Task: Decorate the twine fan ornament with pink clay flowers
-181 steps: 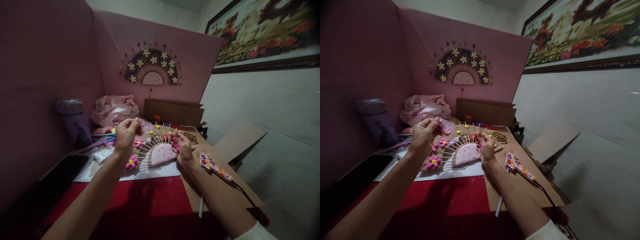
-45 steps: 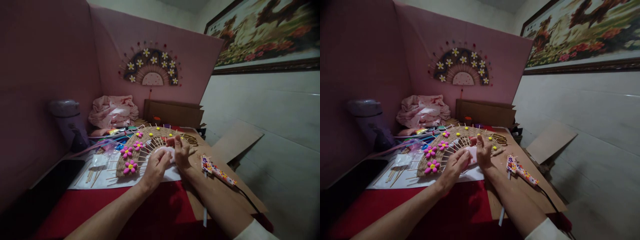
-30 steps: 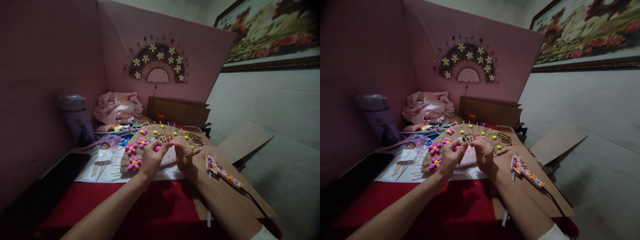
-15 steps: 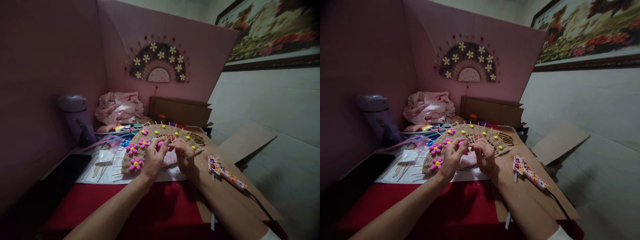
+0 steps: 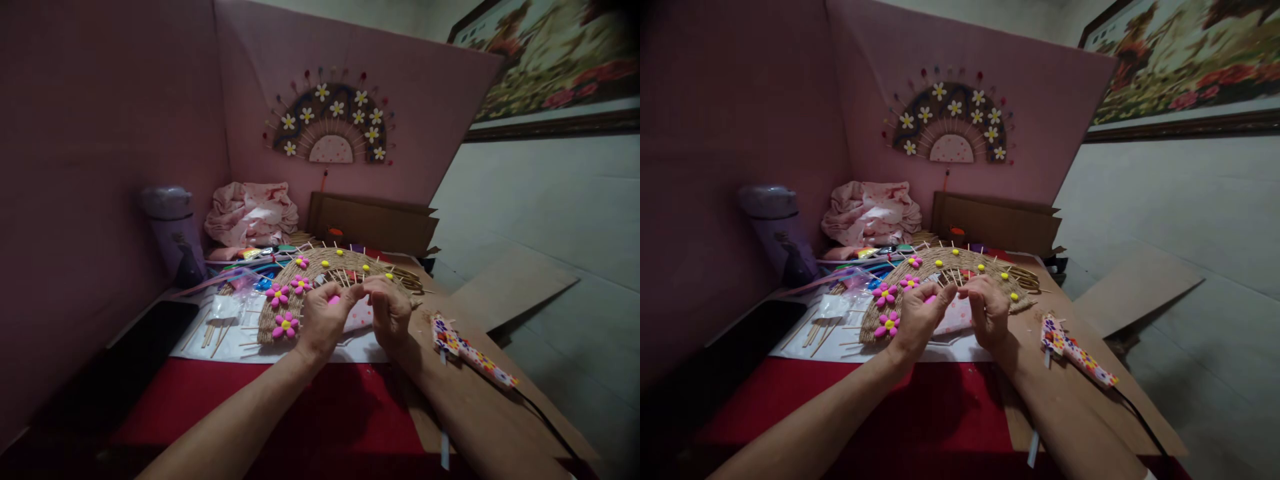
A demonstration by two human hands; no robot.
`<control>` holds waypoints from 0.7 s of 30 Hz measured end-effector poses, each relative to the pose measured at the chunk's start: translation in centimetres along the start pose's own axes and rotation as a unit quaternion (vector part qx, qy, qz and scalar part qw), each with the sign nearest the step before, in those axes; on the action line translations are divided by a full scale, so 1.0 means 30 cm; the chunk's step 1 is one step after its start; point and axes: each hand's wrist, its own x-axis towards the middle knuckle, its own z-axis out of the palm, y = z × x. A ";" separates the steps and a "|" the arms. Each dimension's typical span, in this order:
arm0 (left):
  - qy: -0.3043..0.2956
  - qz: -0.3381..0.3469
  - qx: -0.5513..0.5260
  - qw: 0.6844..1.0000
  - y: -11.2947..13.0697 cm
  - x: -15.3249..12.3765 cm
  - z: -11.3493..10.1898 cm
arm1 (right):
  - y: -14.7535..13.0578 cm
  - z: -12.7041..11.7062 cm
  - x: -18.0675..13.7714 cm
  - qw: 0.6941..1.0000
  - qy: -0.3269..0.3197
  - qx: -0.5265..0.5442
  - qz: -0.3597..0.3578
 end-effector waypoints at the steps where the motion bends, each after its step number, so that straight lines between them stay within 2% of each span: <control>1: -0.011 -0.005 -0.004 1.000 -0.003 -0.001 0.004 | 0.001 -0.001 -0.001 1.000 -0.002 0.003 -0.002; 8: -0.005 -0.017 0.000 1.000 -0.016 -0.007 0.011 | 0.012 -0.004 -0.003 1.000 -0.011 -0.013 -0.012; 13: 0.021 0.059 0.102 0.993 -0.002 -0.003 0.001 | 0.004 -0.006 0.000 0.999 -0.022 -0.013 -0.033; 17: 0.042 0.126 0.195 0.972 0.101 0.030 -0.042 | -0.017 -0.011 0.006 0.996 -0.065 -0.007 -0.059; 21: 0.051 0.140 0.301 0.942 0.229 0.008 -0.185 | -0.026 -0.015 0.007 0.989 -0.102 -0.003 -0.109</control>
